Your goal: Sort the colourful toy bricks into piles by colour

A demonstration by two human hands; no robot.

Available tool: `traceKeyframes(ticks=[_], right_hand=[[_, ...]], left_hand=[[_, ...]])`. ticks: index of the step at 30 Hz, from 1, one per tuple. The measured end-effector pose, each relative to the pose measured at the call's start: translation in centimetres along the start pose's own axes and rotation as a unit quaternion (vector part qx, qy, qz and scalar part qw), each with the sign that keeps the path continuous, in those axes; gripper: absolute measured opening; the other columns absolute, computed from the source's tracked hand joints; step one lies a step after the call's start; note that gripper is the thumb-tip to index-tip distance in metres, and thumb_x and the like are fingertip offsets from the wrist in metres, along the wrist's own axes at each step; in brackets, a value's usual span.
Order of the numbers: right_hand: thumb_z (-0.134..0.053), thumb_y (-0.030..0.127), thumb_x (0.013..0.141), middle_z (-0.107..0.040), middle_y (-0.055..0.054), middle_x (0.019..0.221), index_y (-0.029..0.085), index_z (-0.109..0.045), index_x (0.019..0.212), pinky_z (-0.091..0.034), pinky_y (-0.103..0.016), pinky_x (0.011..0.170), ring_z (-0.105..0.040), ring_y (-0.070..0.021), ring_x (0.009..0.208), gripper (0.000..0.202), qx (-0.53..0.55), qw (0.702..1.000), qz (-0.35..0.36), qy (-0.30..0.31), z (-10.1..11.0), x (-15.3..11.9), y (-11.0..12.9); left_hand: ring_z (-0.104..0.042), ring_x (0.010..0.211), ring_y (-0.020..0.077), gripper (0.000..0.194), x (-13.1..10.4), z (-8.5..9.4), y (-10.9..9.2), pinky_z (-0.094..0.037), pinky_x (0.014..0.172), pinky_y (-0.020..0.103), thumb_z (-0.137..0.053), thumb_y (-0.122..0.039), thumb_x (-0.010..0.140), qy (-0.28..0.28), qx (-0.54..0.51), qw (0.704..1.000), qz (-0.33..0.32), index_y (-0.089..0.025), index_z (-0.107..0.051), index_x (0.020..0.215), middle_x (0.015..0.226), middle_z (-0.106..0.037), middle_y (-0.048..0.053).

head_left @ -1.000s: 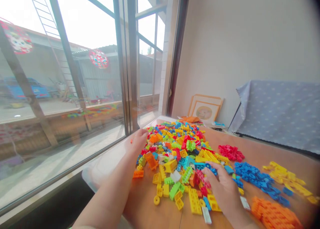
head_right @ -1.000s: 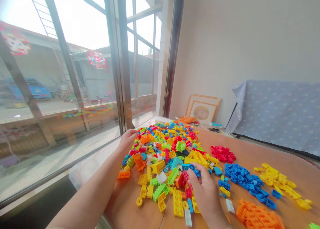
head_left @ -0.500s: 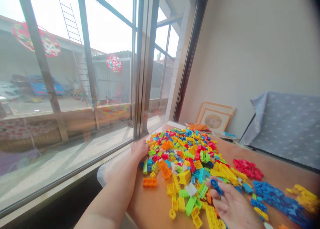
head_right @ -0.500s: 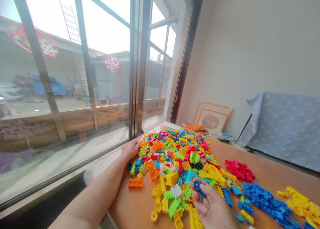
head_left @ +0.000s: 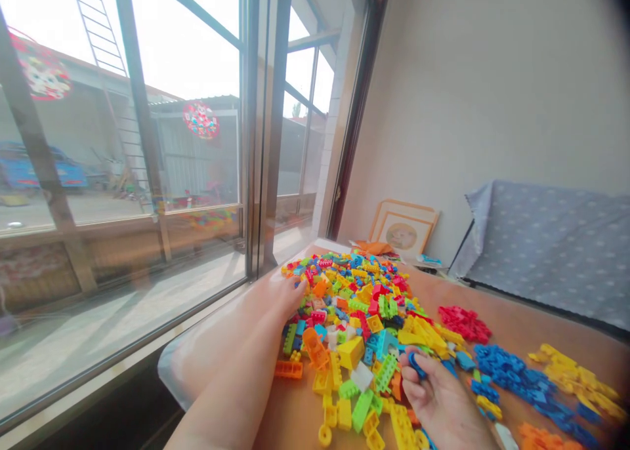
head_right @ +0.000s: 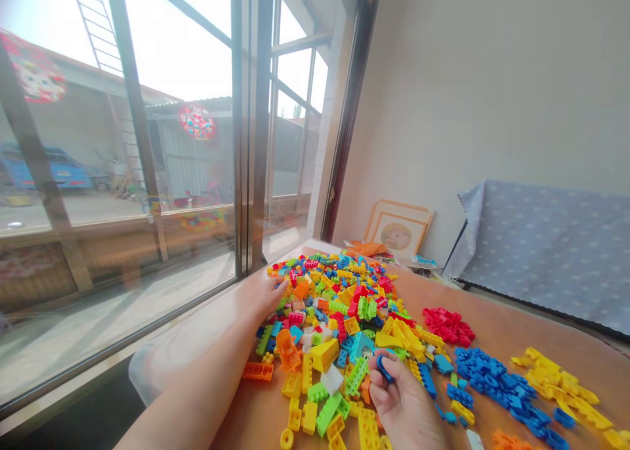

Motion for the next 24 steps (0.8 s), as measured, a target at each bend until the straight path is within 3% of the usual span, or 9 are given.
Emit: traceKeyframes(ticks=[4, 7, 11, 17, 24], right_hand=[[-0.083, 0.020, 0.078, -0.070, -0.004, 0.088, 0.018, -0.072, 0.097, -0.051, -0.014, 0.050, -0.061, -0.0089, 0.070, 0.022, -0.003, 1.000, 0.009, -0.001, 0.2, 0.1, 0.2], [-0.083, 0.024, 0.078, -0.071, -0.003, 0.088, 0.019, -0.071, 0.097, -0.053, -0.018, 0.050, -0.063, -0.0108, 0.070, 0.022, -0.030, 0.999, 0.023, 0.000, 0.5, 0.3, 0.5], [-0.082, 0.029, 0.077, -0.072, -0.003, 0.088, 0.021, -0.070, 0.096, -0.056, -0.023, 0.050, -0.066, -0.0144, 0.070, 0.024, -0.070, 0.997, 0.044, -0.002, 0.6, 0.2, 1.0], [-0.082, 0.027, 0.079, -0.072, -0.004, 0.089, 0.019, -0.070, 0.098, -0.054, -0.018, 0.054, -0.064, -0.0113, 0.071, 0.024, -0.037, 0.999, 0.032, -0.015, 0.8, -0.3, 0.9], [-0.081, 0.030, 0.079, -0.070, -0.002, 0.088, 0.020, -0.068, 0.098, -0.048, -0.017, 0.053, -0.061, -0.0104, 0.069, 0.025, -0.063, 0.998, 0.018, 0.025, -0.4, -1.3, 0.7]], left_hand=[[-0.066, 0.110, 0.0280, 0.041, 0.0, -2.3, 0.3, -0.050, 0.092, 0.038, -0.066, -0.049, 0.086, 0.010, -0.074, 0.997, 0.034, -0.019, -0.070, 0.113, 0.116, -0.073, 0.012], [-0.067, 0.109, 0.0253, 0.047, -0.3, -4.3, -0.2, -0.052, 0.088, 0.034, -0.064, -0.051, 0.089, 0.029, -0.135, 0.989, 0.045, -0.018, -0.066, 0.123, 0.125, -0.071, 0.014], [-0.068, 0.110, 0.0242, 0.052, -0.4, -7.2, -2.4, -0.054, 0.089, 0.033, -0.067, -0.053, 0.087, 0.061, -0.188, 0.980, 0.030, -0.018, -0.066, 0.125, 0.126, -0.070, 0.014], [-0.065, 0.116, 0.0247, 0.045, -0.7, -11.4, -6.4, -0.051, 0.096, 0.034, -0.070, -0.042, 0.086, 0.107, -0.199, 0.974, -0.021, -0.016, -0.068, 0.122, 0.127, -0.069, 0.014], [-0.067, 0.104, 0.0248, 0.038, -2.6, -13.4, -10.5, -0.051, 0.094, 0.037, -0.074, -0.044, 0.082, 0.168, -0.188, 0.966, -0.065, -0.017, -0.076, 0.108, 0.108, -0.075, 0.010]])
Point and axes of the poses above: each hand's wrist, its own x-axis towards the middle knuckle, its own z-axis out of the back of the hand, y = z × x, the point moved 8 cm from there along x, towards the middle knuckle
